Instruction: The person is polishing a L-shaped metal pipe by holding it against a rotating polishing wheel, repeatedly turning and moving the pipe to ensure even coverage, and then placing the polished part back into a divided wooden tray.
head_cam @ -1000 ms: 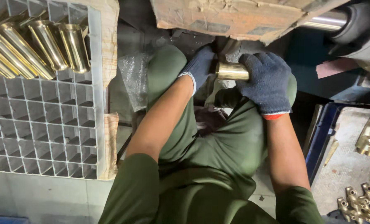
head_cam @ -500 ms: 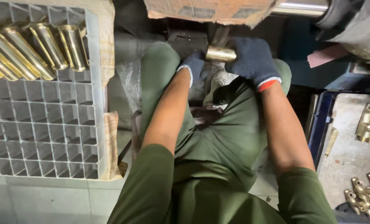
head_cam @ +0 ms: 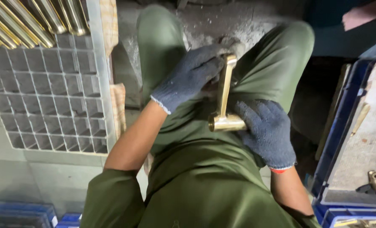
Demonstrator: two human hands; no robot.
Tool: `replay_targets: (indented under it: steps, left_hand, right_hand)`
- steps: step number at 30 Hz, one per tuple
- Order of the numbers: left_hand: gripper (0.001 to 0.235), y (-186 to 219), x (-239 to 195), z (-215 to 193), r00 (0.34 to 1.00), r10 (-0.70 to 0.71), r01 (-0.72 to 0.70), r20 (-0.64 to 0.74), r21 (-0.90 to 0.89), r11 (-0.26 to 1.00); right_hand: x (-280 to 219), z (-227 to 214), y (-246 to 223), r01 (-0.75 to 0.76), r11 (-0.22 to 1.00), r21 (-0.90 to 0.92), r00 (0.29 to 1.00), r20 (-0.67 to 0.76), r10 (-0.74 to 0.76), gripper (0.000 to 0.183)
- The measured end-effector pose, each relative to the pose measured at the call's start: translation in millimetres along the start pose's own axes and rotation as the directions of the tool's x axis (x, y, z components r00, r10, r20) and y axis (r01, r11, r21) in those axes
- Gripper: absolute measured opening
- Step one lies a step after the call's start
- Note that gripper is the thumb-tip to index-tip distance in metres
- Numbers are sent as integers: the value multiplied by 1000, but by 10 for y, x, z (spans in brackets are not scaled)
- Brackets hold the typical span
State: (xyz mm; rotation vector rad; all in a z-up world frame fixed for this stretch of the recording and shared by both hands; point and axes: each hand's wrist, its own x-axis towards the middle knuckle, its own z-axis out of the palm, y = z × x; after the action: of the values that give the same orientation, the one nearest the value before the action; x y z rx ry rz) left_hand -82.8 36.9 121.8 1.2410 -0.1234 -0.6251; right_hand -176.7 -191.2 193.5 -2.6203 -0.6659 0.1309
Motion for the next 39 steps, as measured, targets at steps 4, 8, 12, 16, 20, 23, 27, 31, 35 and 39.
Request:
replay_targets:
  steps: [4,8,12,16,20,23,27,31,35,39]
  left_hand:
    - [32,46,-12,16,999,22,-24,27,75,997]
    - [32,-23,49,3,999,40,-44,29,125,991]
    - [28,-138,266,-80,993,116,-108,5,420,901]
    - [31,-246,518,-192,940,-8,216,-341,576,789]
    - [29,-359,507,-335,930,-346,365,-121,216,906]
    - [25,-386,597,-427,957,-282,249,68,309,918]
    - [23,-403,841,-383,981,-164,183,-103,228,956]
    - [36,-313,1006,-320,869,-427,393,-251,-178,902]
    - [40,-328,1050,-281,845,-482,429,-233,-244,870]
    - [34,-513,1153,-318,886,-426,329,-186,-396,857]
  right_hand:
    - [-69,-33,6,-6,999,47,1000,-7,7,59]
    - [-48,-52,13,-98,994,37,991,90,95,54]
    - [45,6,19,-111,986,122,993,48,106,52]
    - [216,106,153,-135,978,159,991,14,135,55]
    - [533,229,435,-254,963,91,967,12,254,43]
    - [893,323,709,-273,962,12,960,62,271,40]
    - [1269,439,1006,-201,976,78,980,3,201,37]
    - [1468,479,1191,-183,982,40,983,-8,183,37]
    - [1542,493,1302,-130,991,-30,991,5,130,39]
    - [1570,494,1323,-99,992,-77,995,1,99,40]
